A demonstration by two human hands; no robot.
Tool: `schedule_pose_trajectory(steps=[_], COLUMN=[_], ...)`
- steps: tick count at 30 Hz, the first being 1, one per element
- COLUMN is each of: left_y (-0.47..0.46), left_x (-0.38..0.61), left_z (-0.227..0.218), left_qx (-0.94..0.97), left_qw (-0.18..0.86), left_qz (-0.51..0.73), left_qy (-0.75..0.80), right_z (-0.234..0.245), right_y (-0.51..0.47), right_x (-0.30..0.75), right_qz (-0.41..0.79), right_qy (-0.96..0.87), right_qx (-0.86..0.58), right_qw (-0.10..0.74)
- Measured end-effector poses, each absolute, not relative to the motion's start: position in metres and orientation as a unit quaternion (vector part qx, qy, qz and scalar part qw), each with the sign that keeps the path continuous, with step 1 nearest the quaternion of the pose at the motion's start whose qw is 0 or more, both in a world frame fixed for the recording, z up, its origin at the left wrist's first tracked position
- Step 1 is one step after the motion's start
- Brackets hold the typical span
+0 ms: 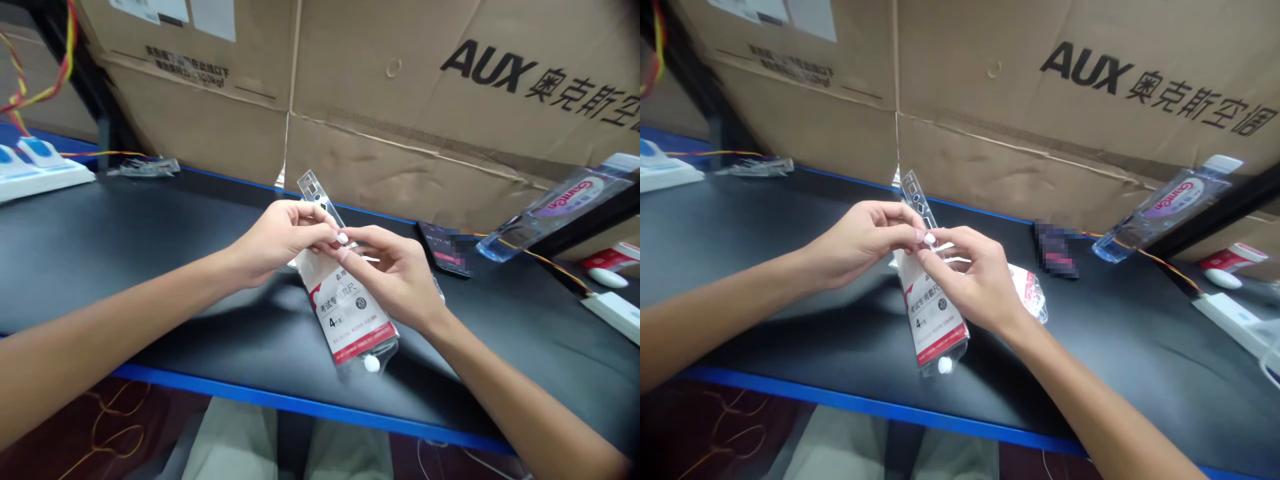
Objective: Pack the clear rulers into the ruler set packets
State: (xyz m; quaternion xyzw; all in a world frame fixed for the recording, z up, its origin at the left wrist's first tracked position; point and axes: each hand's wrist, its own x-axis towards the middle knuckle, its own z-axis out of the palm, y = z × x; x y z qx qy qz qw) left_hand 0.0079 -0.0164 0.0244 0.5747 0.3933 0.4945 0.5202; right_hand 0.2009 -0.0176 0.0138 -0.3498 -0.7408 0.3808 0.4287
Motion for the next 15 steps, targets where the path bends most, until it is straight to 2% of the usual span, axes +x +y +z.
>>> schedule_pose_trajectory(steps=[6, 10, 15], left_y=[-0.0202, -0.0196, -0.0160], left_x=[0.0094, 0.0095, 0.0055], left_z=[0.0233, 0.0241, 0.0261], left_qx=[0.571, 0.579, 0.675], left_qw=[0.541, 0.523, 0.383], left_qz=[0.487, 0.483, 0.414], left_qy=[0.379, 0.397, 0.476], right_z=[0.0156, 0.0171, 0.0181], right_y=[-0.0204, -0.0200, -0.0220], right_x=[0.2006, 0.2020, 0.2002], right_qz=[0.210, 0.201, 0.229], right_qy=[-0.821, -0.825, -0.761], right_qx=[-0.337, -0.334, -0.354], right_qw=[0.411, 0.410, 0.494])
